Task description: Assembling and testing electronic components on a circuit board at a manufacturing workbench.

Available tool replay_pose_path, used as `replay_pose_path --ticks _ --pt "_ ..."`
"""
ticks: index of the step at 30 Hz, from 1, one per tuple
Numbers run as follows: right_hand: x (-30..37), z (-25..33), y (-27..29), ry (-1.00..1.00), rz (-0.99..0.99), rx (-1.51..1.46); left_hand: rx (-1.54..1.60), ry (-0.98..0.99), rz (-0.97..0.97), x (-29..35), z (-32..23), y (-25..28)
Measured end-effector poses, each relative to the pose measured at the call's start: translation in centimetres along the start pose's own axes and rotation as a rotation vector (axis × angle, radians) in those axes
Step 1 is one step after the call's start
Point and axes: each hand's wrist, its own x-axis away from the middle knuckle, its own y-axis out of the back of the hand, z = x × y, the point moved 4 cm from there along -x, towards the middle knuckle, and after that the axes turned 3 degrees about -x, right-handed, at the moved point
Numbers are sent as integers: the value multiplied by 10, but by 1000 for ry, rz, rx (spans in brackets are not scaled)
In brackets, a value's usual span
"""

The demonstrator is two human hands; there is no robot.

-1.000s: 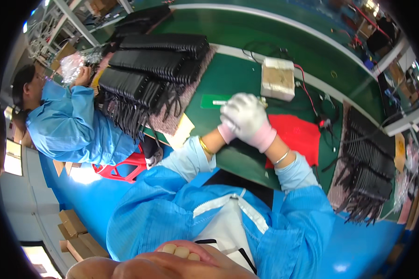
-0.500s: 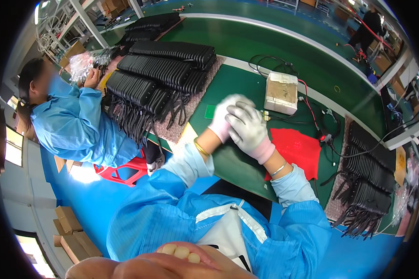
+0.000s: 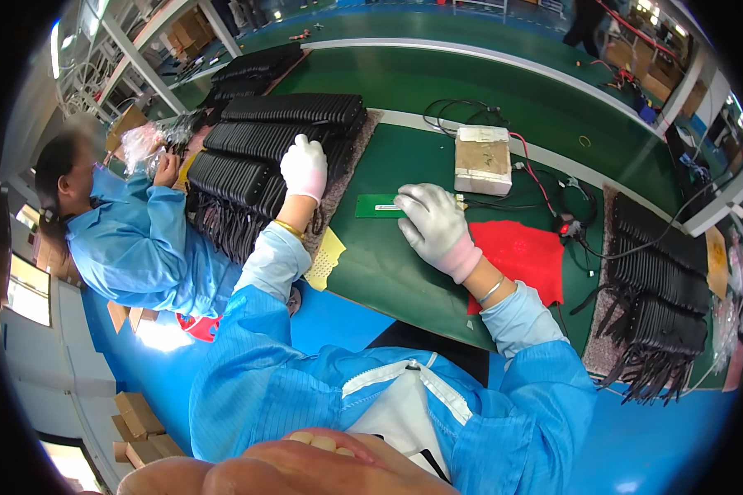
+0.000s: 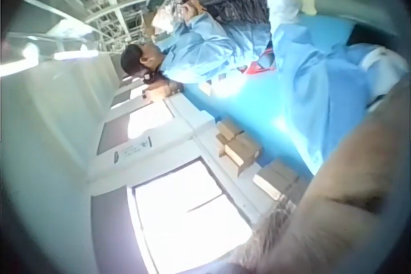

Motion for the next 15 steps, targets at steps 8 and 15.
replay_pose_path --ticks 8,15 --pt "1 -36 15 -316 -56 -101 504 -220 -479 28 -33 122" --pt "-2 -53 27 -466 -81 139 1940 86 382 104 -142 95"
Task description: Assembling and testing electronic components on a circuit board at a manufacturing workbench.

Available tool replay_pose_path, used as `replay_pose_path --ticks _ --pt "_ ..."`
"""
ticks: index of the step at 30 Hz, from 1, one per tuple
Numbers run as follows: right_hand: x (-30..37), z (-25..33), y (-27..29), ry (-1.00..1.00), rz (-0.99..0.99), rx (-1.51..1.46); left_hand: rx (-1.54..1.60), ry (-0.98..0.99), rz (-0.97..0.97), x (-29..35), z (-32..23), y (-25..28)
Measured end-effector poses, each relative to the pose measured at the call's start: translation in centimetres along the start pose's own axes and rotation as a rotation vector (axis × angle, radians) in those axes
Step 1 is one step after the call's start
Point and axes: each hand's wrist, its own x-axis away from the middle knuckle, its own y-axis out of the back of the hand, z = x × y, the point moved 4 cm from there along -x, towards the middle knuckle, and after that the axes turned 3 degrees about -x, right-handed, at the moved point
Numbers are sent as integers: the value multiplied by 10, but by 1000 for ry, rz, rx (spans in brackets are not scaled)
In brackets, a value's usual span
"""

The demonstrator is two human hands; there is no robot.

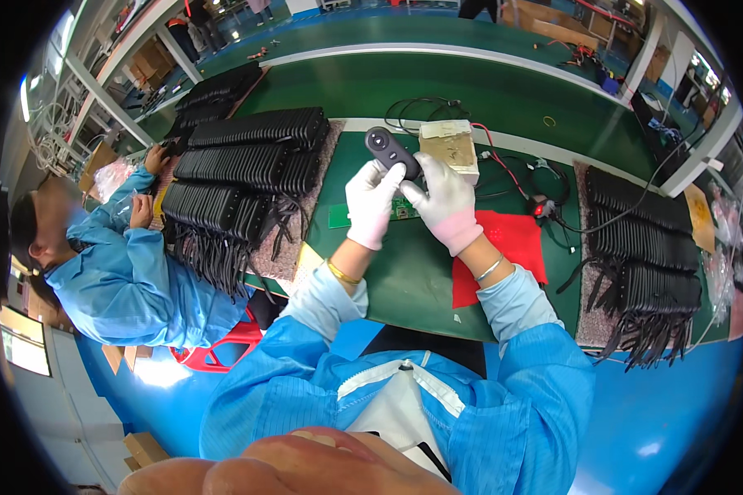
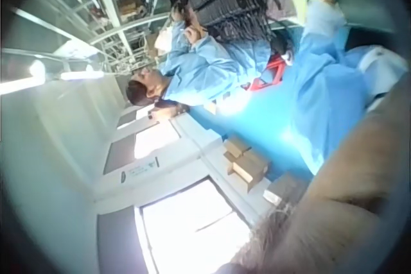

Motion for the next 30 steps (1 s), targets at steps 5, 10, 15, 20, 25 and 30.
replay_pose_path --ticks 5,10,15,20,25,30 --pt "0 0 2 108 -61 453 80 90 -113 9 18 -7" --pt "5 -7 -9 186 -45 539 63 86 -135 12 31 0" --pt "8 -5 -13 164 -67 510 48 40 -123 14 40 1" --pt "7 -5 -6 137 -28 514 37 49 -114 16 32 -5" --pt "4 -6 -3 -65 118 62 136 120 -130 11 41 3" --pt "10 -37 -21 -567 253 -740 483 256 -55 11 47 -3"
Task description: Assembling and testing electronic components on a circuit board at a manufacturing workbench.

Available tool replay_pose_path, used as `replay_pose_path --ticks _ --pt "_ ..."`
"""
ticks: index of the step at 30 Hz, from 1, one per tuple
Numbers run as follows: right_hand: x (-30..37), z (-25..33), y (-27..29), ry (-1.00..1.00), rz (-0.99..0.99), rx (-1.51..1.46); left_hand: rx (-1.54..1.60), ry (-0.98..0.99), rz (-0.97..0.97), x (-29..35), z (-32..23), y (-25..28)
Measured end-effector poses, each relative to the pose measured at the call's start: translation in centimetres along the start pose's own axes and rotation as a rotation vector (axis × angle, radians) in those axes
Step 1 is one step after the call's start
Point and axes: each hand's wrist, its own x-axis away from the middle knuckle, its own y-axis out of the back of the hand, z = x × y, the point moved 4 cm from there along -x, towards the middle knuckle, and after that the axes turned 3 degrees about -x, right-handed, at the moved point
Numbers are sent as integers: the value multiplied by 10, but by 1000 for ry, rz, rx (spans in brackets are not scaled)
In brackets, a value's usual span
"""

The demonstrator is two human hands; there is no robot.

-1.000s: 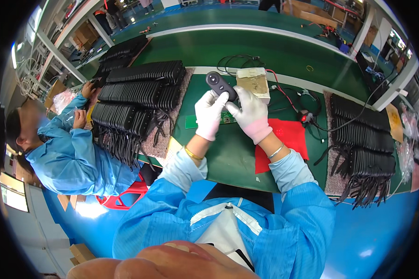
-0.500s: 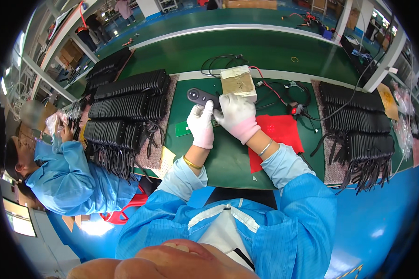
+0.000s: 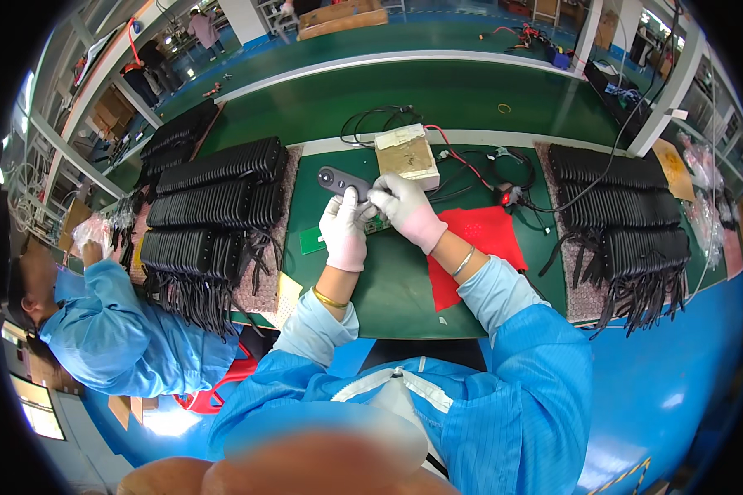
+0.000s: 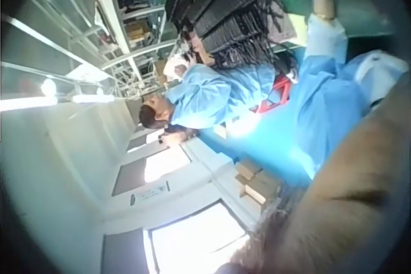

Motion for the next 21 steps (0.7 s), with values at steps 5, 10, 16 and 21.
replay_pose_path --ticks 5,10,16,21 --pt "-1 -7 -3 -28 67 -94 161 102 -16 -6 9 10" --pt "-2 -5 4 -115 83 -8 -171 12 53 -6 -2 3" --pt "48 42 40 0 83 465 -160 -42 87 -7 -10 1" --pt "158 71 116 -300 -105 1074 -186 -94 59 -8 -25 -1"
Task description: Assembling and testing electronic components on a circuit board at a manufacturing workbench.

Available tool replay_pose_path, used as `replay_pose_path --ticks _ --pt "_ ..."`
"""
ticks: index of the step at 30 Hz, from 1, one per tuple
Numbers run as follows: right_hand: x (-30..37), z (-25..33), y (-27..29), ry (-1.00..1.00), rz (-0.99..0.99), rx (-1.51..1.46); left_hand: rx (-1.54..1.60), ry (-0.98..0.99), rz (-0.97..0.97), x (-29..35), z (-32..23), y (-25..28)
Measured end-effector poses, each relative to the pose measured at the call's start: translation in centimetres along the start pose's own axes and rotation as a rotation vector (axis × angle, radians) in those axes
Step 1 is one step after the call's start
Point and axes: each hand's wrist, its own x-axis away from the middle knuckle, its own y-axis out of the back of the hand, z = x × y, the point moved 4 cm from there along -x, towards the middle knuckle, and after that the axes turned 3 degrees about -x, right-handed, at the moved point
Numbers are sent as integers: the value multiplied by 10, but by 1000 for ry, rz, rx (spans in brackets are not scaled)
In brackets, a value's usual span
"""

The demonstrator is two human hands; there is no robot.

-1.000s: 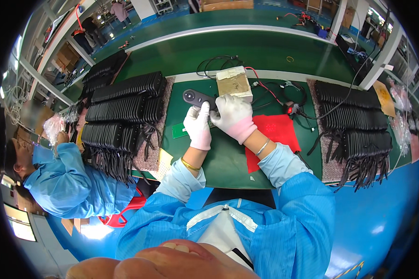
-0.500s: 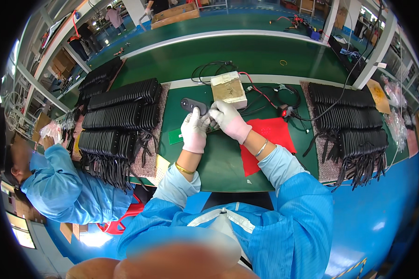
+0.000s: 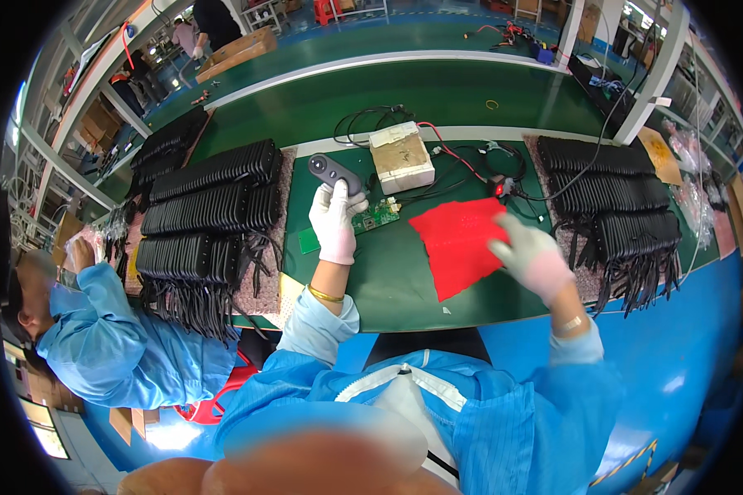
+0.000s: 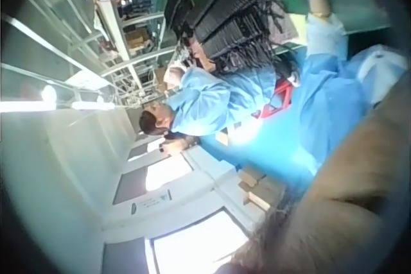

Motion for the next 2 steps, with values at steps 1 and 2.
replay_pose_path --ticks 1,2 --pt "12 -26 0 -112 2 208 -14 -11 17 1 -2 -3" --pt "14 -39 -6 -118 0 209 -27 -22 35 2 -5 -7"
